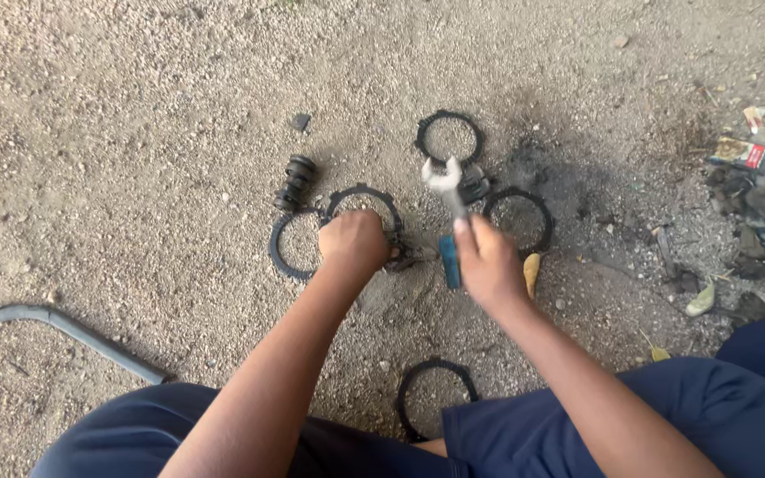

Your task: The person uses a wrench and a blue cloth to clean or adjust several circular mechanical components and small parts laid out on a dirt surface.

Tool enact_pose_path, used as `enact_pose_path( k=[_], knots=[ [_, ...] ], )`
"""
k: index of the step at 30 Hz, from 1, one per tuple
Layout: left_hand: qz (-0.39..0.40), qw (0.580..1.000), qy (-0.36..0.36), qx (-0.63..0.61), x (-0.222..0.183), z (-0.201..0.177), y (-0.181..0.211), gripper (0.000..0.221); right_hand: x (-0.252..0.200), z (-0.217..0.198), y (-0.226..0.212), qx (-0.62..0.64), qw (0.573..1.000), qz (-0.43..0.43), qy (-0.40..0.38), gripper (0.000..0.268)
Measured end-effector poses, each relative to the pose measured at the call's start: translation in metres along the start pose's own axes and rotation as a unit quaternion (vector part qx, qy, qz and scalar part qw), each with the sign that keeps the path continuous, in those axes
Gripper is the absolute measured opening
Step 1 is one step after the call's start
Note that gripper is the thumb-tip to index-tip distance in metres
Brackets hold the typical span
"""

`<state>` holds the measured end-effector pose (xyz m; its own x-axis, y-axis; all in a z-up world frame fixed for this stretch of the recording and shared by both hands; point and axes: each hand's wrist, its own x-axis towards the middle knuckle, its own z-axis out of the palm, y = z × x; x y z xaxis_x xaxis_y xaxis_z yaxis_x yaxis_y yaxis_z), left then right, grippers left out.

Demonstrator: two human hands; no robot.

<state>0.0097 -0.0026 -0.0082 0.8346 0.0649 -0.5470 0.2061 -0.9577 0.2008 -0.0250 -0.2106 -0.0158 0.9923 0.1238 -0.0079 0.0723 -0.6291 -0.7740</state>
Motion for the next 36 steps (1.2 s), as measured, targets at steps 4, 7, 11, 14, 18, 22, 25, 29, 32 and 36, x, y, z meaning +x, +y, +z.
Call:
enact_pose_path(
  k=[4,7,11,14,18,22,25,29,32,36],
  knots=[
    [0.019,0.999,0.008,0.031,0.012,0.006,0.0,0.028,-0.01,0.007,-0.008,-0.047,0.996,0.038,-0.072,0.027],
    [0.06,0.997,0.007,0.048,0.011,0.005,-0.006,0.033,-0.01,0.003,-0.016,-0.077,0.996,0.001,-0.049,0.027],
    [0.104,0.992,0.043,0.053,0.004,-0.003,-0.013,0.036,-0.007,-0.004,-0.02,-0.081,0.996,-0.013,-0.031,0.03],
    [0.131,0.989,0.051,0.047,0.002,-0.003,-0.01,0.035,-0.005,-0.005,-0.016,-0.064,0.998,-0.023,-0.018,0.029],
    [0.145,0.987,0.07,0.027,0.005,0.001,-0.017,0.032,-0.004,-0.008,-0.024,-0.101,0.994,-0.008,-0.045,0.028],
    [0.106,0.994,0.009,0.031,0.01,-0.002,-0.02,0.048,-0.009,-0.005,-0.03,-0.174,0.98,0.02,-0.09,0.026],
    [0.102,0.994,0.003,0.045,0.008,-0.004,-0.023,0.056,-0.015,0.002,-0.02,-0.116,0.992,-0.037,-0.024,0.026],
    [0.093,0.994,0.004,0.065,0.009,-0.001,-0.017,0.063,-0.027,0.016,-0.006,-0.028,0.994,-0.084,0.058,0.024],
    [0.098,0.993,0.044,0.055,0.008,0.001,-0.023,0.064,-0.032,0.013,-0.009,-0.278,0.952,-0.077,-0.104,0.023],
    [0.08,0.99,0.056,0.105,0.006,0.007,-0.014,0.068,-0.026,0.006,-0.023,-0.224,0.972,0.009,-0.065,0.025]
  ],
)
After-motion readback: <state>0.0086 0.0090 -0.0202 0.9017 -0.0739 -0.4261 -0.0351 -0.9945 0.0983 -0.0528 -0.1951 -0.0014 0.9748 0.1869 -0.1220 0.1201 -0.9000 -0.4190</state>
